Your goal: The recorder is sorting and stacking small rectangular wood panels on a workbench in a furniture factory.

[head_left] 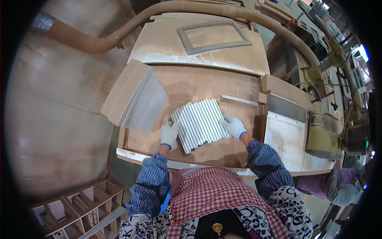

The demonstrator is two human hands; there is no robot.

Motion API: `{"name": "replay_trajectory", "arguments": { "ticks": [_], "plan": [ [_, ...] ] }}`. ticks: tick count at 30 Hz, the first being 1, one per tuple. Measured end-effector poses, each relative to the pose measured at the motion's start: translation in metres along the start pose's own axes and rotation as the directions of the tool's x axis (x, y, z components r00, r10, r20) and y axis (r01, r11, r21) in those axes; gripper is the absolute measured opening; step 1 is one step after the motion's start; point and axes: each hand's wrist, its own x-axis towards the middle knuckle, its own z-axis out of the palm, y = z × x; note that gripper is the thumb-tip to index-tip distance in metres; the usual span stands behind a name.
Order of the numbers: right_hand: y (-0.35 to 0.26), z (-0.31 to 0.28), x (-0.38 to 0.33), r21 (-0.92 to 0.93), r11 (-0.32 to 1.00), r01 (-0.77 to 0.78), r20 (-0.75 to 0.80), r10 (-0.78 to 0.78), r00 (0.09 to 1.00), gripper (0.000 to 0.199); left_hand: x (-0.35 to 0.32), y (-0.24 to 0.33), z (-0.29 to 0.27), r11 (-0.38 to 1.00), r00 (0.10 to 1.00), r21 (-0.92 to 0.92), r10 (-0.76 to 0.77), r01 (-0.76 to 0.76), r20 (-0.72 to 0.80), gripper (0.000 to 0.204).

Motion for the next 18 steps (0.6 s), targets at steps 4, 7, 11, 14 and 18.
{"name": "replay_trajectory", "arguments": {
  "ticks": [4, 7, 11, 14, 18],
  "plan": [
    [-0.016, -0.005, -0.004, 0.067, 0.995, -0.078, 0.035, 0.076, 0.996, 0.042, 0.003, -0.012, -0.007, 0.997, 0.998, -0.047, -0.063, 0.064, 0.018, 0.061],
    [-0.013, -0.002, -0.001, 0.017, 0.994, -0.105, 0.005, 0.105, 0.994, 0.042, -0.010, -0.030, -0.009, 0.997, 0.997, 0.029, -0.077, 0.076, 0.030, 0.059],
    [-0.015, 0.000, 0.004, -0.089, 0.990, -0.109, -0.003, 0.109, 0.994, 0.042, -0.018, 0.003, 0.001, 0.986, 0.992, -0.121, -0.104, 0.112, 0.072, 0.045],
    [-0.024, 0.002, 0.001, -0.081, 0.990, -0.113, -0.024, 0.111, 0.994, 0.040, -0.016, 0.012, 0.003, 0.996, 0.993, -0.019, -0.091, 0.093, 0.077, 0.040],
    [-0.034, 0.000, 0.002, -0.124, 0.981, -0.152, -0.017, 0.151, 0.988, 0.039, -0.015, 0.011, 0.005, 0.997, 0.998, -0.057, -0.049, 0.051, 0.035, 0.040]
  ]
}}
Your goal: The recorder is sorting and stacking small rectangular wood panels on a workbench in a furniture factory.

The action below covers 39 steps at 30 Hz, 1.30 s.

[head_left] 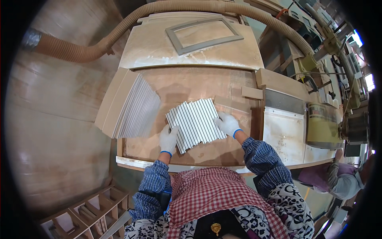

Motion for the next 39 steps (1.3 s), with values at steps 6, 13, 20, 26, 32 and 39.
{"name": "replay_trajectory", "arguments": {
  "ticks": [6, 13, 20, 26, 32, 39],
  "plan": [
    [0.021, 0.018, 0.001, 0.223, 0.969, 0.103, 0.011, -0.108, 0.994, 0.035, 0.003, 0.060, -0.009, 0.938, 0.980, 0.298, 0.194, -0.175, -0.034, 0.040],
    [0.034, 0.027, -0.010, 0.578, 0.816, 0.005, 0.049, -0.041, 0.998, 0.030, -0.002, 0.119, 0.001, 0.752, 0.911, 0.547, 0.409, -0.367, 0.049, 0.037],
    [0.038, 0.015, -0.009, 0.550, 0.829, -0.100, 0.073, 0.072, 0.995, 0.037, -0.020, 0.155, 0.020, 0.738, 0.860, 0.451, 0.481, -0.501, 0.169, 0.033],
    [0.035, 0.009, -0.012, 0.339, 0.939, -0.061, -0.048, 0.082, 0.995, 0.040, -0.024, 0.153, 0.040, 0.866, 0.880, 0.166, 0.449, -0.471, 0.158, 0.048],
    [0.041, 0.022, -0.009, 0.379, 0.924, -0.052, -0.057, 0.079, 0.995, 0.039, -0.017, 0.149, 0.074, 0.927, 0.814, -0.289, -0.028, 0.238, 0.580, 0.073],
    [0.004, 0.048, -0.004, 0.259, 0.965, 0.042, 0.028, -0.051, 0.998, 0.031, -0.023, 0.149, 0.063, 0.958, 0.827, -0.223, -0.026, 0.181, 0.562, 0.070]
  ]
}}
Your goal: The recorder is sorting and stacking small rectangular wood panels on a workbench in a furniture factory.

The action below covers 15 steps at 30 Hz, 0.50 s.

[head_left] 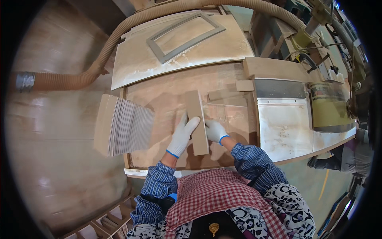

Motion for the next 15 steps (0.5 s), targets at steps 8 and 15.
{"name": "replay_trajectory", "arguments": {
  "ticks": [8, 15],
  "plan": [
    [-0.046, 0.065, 0.022, 0.053, 0.996, 0.074, -0.002, -0.074, 0.997, 0.027, -0.027, 0.005, -0.069, 0.993, 0.981, 0.116, -0.016, 0.039, -0.194, 0.069],
    [-0.096, 0.102, 0.038, 0.109, 0.991, -0.075, 0.142, 0.059, 0.988, 0.028, -0.057, 0.030, -0.110, 0.997, 0.962, 0.077, -0.003, 0.025, -0.273, 0.060]
  ]
}}
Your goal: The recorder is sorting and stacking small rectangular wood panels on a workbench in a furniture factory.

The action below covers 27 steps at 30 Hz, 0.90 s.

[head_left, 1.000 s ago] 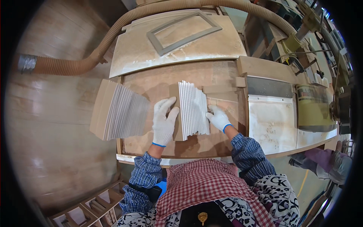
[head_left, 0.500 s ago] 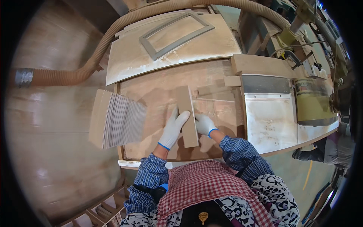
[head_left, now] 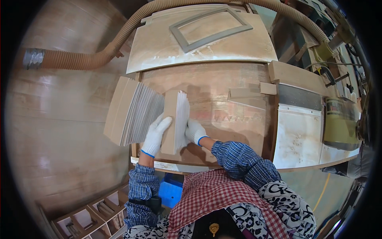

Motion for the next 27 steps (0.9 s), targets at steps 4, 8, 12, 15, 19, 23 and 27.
{"name": "replay_trajectory", "arguments": {
  "ticks": [4, 8, 12, 15, 19, 23, 27],
  "plan": [
    [-0.010, 0.017, 0.008, -0.066, 0.998, 0.000, 0.010, 0.001, 1.000, 0.030, -0.010, 0.006, -0.015, 0.993, 0.997, 0.107, 0.058, -0.052, -0.057, 0.057],
    [-0.031, 0.027, -0.002, -0.065, 0.998, 0.011, 0.051, -0.008, 0.999, 0.033, -0.029, 0.002, -0.031, 0.911, 0.957, 0.388, 0.222, -0.136, -0.186, 0.055],
    [-0.027, 0.036, 0.002, -0.048, 0.999, -0.023, -0.016, 0.023, 1.000, 0.037, -0.083, 0.020, 0.004, 0.478, 0.720, 0.868, 0.648, -0.133, -0.246, 0.042],
    [-0.025, 0.047, 0.005, -0.032, 0.999, 0.027, -0.015, -0.028, 1.000, 0.035, -0.120, 0.021, 0.007, 0.598, 0.699, 0.781, 0.636, -0.180, -0.327, 0.041],
    [-0.030, 0.057, 0.014, -0.056, 0.998, 0.018, 0.015, -0.017, 1.000, 0.037, -0.125, -0.045, -0.010, 0.904, 0.652, 0.289, 0.427, -0.315, -0.626, 0.031],
    [-0.042, 0.038, 0.011, -0.062, 0.996, 0.071, 0.093, -0.065, 0.993, 0.029, -0.116, -0.118, -0.034, 0.852, 0.712, -0.390, -0.028, -0.350, -0.701, 0.048],
    [0.007, -0.042, 0.062, -0.722, 0.554, 0.415, 0.206, -0.400, 0.893, 0.037, -0.070, -0.119, -0.028, 0.538, 0.785, -0.818, -0.408, -0.206, -0.466, 0.069]
  ]
}}
